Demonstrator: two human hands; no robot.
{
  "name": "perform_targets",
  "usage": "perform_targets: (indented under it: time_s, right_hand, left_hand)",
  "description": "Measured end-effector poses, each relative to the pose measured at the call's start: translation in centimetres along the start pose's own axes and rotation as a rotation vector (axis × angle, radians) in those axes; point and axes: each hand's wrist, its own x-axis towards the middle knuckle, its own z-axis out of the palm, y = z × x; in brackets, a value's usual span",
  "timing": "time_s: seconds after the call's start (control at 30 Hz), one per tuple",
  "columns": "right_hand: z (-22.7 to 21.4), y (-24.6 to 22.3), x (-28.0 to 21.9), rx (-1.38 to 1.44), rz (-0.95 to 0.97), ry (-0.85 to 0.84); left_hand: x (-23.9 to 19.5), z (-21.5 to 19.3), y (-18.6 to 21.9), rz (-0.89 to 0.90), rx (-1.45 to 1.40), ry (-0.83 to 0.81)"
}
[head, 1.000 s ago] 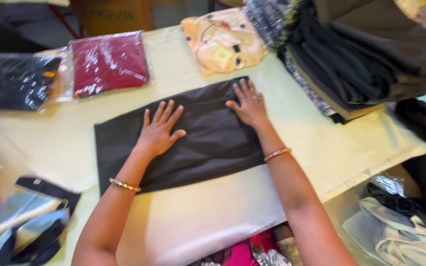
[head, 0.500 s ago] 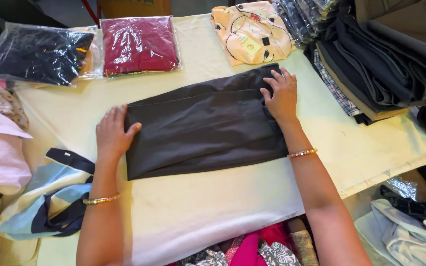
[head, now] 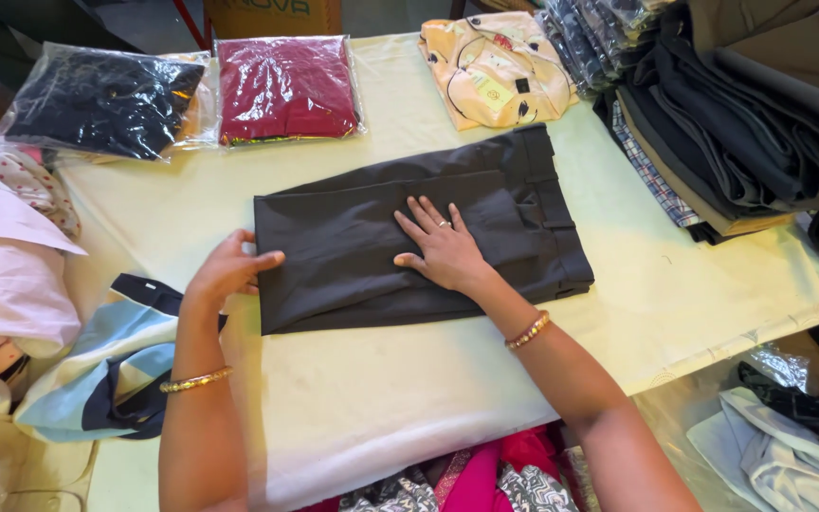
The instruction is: The person folds a pair of black trousers on a table. They align the legs, fold the garment in half lengthwise, and then fold it into a compact rectangle.
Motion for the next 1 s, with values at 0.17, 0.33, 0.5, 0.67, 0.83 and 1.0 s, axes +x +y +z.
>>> perform_targets:
  time_s: [0.17,0.33,0.5,0.67,0.83,1.0]
  right_hand:
    - [-0.2,2.3,-0.3,0.227,-0.056,0.0]
    - [-2.9,7.9,-2.1,0.631,0.093,0.145]
    - [-4.5,15.4,-4.7,1.251,0.412,0.115]
    - [-3.4,18.9,-6.9,1.624,0.511,0.217]
    - [0.8,21.5,-6.4,1.348,0.481,0.265]
    - [-1.7,19.0,-6.1,0.868,0.601,0.387]
  left_hand:
    - [-1.1,2.7,1.4,0.254,-0.472,-0.262]
    - [-4.2,8.0,8.9,0.4,-0.839,-0.366]
    - [-2.0,17.8,16.0,0.484,-0.832,-0.479]
    - [1.5,31.2,19.8,0.507,-0.508,-0.472]
    - [2.6,35.6,19.4,0.289,-0.268,-0.627]
    - [-0.3,30.3,18.9,0.764,-0.042,-0.385]
